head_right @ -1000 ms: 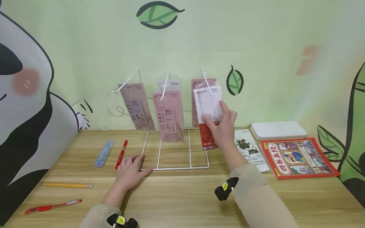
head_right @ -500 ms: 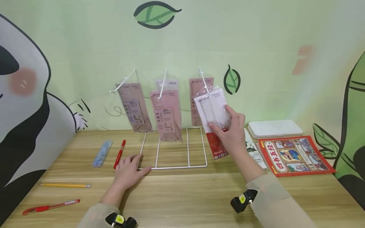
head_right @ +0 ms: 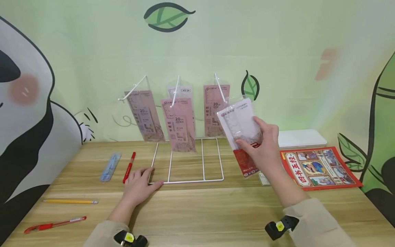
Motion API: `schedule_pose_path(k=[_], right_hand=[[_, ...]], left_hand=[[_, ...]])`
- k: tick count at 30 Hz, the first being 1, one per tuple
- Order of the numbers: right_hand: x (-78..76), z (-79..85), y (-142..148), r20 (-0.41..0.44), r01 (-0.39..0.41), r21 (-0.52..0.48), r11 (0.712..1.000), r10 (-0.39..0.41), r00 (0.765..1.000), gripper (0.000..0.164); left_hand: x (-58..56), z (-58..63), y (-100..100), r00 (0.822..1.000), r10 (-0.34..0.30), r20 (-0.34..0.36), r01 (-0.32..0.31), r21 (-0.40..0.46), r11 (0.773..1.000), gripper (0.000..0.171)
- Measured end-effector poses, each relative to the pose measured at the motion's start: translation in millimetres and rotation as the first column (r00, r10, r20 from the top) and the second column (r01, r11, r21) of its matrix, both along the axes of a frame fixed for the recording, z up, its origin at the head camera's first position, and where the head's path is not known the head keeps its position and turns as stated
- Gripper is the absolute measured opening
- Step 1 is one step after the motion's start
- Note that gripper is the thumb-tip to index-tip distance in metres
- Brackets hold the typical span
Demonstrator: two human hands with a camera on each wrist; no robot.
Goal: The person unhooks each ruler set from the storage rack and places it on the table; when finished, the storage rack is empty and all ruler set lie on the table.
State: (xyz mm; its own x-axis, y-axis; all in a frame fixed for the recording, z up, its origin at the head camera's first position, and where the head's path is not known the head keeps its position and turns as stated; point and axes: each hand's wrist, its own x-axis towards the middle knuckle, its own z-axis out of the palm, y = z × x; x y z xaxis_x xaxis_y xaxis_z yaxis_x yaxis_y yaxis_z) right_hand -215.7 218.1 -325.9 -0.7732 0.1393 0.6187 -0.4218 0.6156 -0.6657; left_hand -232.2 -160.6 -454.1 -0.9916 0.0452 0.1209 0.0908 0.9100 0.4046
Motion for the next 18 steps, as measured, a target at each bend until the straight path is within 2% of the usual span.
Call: schedule_pose_path(k=[3, 6, 12, 18], right_hand=[[-3.6, -2.5, 11, 0.056, 0.044, 0.014, 0.999, -0.044, 0.997, 0.076], [-10.0, -9.8, 24, 0.169, 0.066, 0.040, 0.997, -0.072, 0.983, 0.076], [-21.0, -28.3, 47, 0.387, 0.058, 0.140, 0.988, -0.109, 0.916, 0.084], [-34.3, -45.6, 56, 0.505, -0.016, 0.222, 0.975, -0.101, 0.857, 0.087]], left_hand=[[0.3, 0.1, 0, 1.000, -0.001, 0.005, 0.001, 0.003, 1.000, 0.077], [0.8, 0.5, 0, 1.000, -0.003, 0.001, 0.003, 0.001, 1.000, 0.077], [0.5, -0.4, 0, 1.000, -0.010, 0.000, 0.010, -0.001, 1.000, 0.077], [0.0, -1.7, -1, 1.000, -0.006, 0.000, 0.006, 0.001, 1.000, 0.077]])
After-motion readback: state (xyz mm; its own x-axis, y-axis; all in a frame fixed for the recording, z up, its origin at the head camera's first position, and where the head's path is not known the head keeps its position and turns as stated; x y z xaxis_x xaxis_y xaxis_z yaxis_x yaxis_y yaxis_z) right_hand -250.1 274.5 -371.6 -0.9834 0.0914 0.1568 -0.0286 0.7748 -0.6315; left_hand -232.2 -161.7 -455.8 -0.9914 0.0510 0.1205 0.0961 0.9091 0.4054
